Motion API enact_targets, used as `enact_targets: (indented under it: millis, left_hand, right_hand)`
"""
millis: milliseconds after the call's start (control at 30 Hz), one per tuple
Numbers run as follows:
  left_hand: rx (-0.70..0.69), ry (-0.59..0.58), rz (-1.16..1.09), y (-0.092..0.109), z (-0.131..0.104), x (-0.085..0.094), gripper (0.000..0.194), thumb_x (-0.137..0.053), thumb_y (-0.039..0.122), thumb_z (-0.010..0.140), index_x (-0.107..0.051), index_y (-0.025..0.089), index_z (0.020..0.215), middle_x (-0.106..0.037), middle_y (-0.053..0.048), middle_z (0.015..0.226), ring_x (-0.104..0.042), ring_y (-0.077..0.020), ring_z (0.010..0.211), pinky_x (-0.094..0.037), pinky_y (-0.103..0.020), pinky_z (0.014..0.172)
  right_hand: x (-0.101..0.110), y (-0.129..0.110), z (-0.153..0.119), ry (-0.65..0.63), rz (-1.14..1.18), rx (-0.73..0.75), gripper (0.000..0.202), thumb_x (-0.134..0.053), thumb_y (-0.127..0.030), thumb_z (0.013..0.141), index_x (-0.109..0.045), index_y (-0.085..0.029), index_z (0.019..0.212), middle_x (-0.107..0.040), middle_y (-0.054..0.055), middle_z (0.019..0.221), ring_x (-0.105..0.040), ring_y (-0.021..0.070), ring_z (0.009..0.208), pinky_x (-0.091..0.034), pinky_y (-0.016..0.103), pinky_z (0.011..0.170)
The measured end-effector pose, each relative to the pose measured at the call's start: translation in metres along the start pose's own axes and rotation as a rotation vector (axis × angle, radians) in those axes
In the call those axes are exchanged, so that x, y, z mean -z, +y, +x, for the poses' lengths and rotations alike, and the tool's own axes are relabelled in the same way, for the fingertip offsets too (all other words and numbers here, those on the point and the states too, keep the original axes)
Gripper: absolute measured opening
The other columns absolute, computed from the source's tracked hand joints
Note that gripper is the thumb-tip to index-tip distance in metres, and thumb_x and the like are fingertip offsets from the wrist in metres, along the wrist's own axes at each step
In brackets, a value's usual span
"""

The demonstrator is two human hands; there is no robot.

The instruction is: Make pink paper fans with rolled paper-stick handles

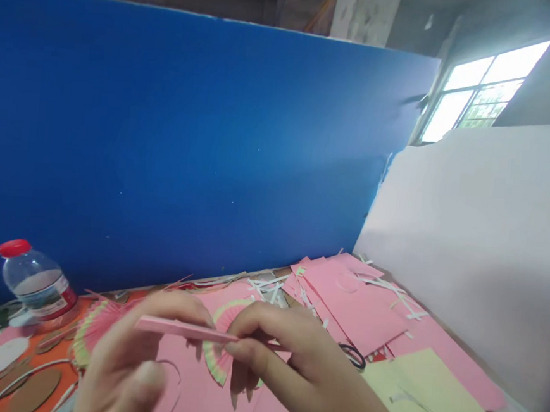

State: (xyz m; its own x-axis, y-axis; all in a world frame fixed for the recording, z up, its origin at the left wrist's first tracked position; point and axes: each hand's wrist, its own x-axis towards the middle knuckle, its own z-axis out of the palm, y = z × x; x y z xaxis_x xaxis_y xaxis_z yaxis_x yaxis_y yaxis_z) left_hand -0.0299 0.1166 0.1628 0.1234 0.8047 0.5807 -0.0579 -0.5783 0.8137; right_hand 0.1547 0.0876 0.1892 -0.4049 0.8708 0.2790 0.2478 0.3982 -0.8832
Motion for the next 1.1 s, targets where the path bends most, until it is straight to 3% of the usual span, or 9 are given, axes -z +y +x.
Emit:
enact_targets:
  millis: [67, 133, 233, 367, 600, 733, 1100]
  left_hand:
    - [0.08, 0.09, 0.009, 0.004, -0.007, -0.015, 0.032, -0.056, 0.041, 0.085, -0.062, 0.021, 0.061, -0.057, 0.0, 0.056, -0.054, -0.0131, 0.055, -0.045, -0.024, 0.054]
    - [0.139, 0.149, 0.025, 0.006, -0.011, -0.023, 0.035, -0.056, 0.036, 0.086, -0.057, 0.02, 0.055, -0.049, 0.002, 0.05, -0.048, -0.0103, 0.047, -0.04, -0.021, 0.045]
    - [0.198, 0.155, 0.066, 0.003, -0.011, -0.022, 0.034, -0.058, 0.039, 0.085, -0.058, 0.019, 0.057, -0.049, 0.002, 0.051, -0.044, -0.0091, 0.042, -0.038, -0.019, 0.038]
    - [0.267, 0.193, 0.147, -0.003, -0.009, -0.017, 0.035, -0.056, 0.044, 0.085, -0.058, 0.018, 0.061, -0.051, 0.002, 0.055, -0.047, -0.0096, 0.046, -0.04, -0.019, 0.04]
    - [0.243, 0.189, 0.231, -0.002, -0.009, -0.023, 0.036, -0.056, 0.044, 0.085, -0.055, 0.018, 0.059, -0.047, 0.003, 0.052, -0.045, -0.009, 0.044, -0.039, -0.018, 0.04]
    - [0.227, 0.165, 0.272, -0.001, -0.007, -0.024, 0.038, -0.055, 0.043, 0.085, -0.054, 0.019, 0.056, -0.046, 0.003, 0.049, -0.045, -0.0095, 0.044, -0.038, -0.019, 0.039]
    - [0.219, 0.24, 0.114, -0.001, -0.007, -0.026, 0.032, -0.06, 0.042, 0.083, -0.059, 0.019, 0.06, -0.055, 0.001, 0.056, -0.049, -0.0115, 0.048, -0.042, -0.021, 0.042]
  right_hand:
    - [-0.002, -0.002, -0.001, -0.04, 0.027, -0.018, 0.026, -0.039, -0.033, 0.098, -0.058, -0.022, 0.085, -0.062, -0.003, 0.067, -0.061, 0.0092, 0.063, -0.045, 0.019, 0.062]
    - [-0.001, -0.003, -0.001, -0.031, -0.031, 0.005, 0.018, -0.043, -0.032, 0.097, -0.058, -0.023, 0.091, -0.062, -0.004, 0.07, -0.061, 0.0088, 0.064, -0.044, 0.018, 0.06]
    - [-0.001, -0.001, -0.001, 0.1, -0.263, 0.125, 0.009, -0.055, -0.031, 0.091, -0.058, -0.024, 0.096, -0.063, -0.004, 0.075, -0.059, 0.0092, 0.066, -0.042, 0.019, 0.058]
    - [-0.007, 0.006, 0.0, 0.335, -0.57, 0.337, 0.015, -0.059, -0.029, 0.089, -0.056, -0.018, 0.078, -0.06, -0.003, 0.068, -0.052, 0.0109, 0.062, -0.038, 0.024, 0.06]
    - [-0.01, 0.012, 0.003, 0.432, -0.74, 0.455, 0.02, -0.055, -0.023, 0.091, -0.052, -0.017, 0.072, -0.057, -0.002, 0.065, -0.047, 0.0125, 0.063, -0.035, 0.027, 0.066]
    - [-0.008, 0.01, 0.006, 0.457, -0.73, 0.472, 0.019, -0.054, -0.018, 0.09, -0.051, -0.017, 0.072, -0.055, -0.003, 0.065, -0.046, 0.0122, 0.063, -0.034, 0.028, 0.066]
    - [-0.011, 0.011, 0.001, 0.398, -0.724, 0.494, 0.021, -0.05, -0.018, 0.094, -0.057, -0.014, 0.074, -0.057, -0.001, 0.067, -0.048, 0.0119, 0.064, -0.036, 0.029, 0.067]
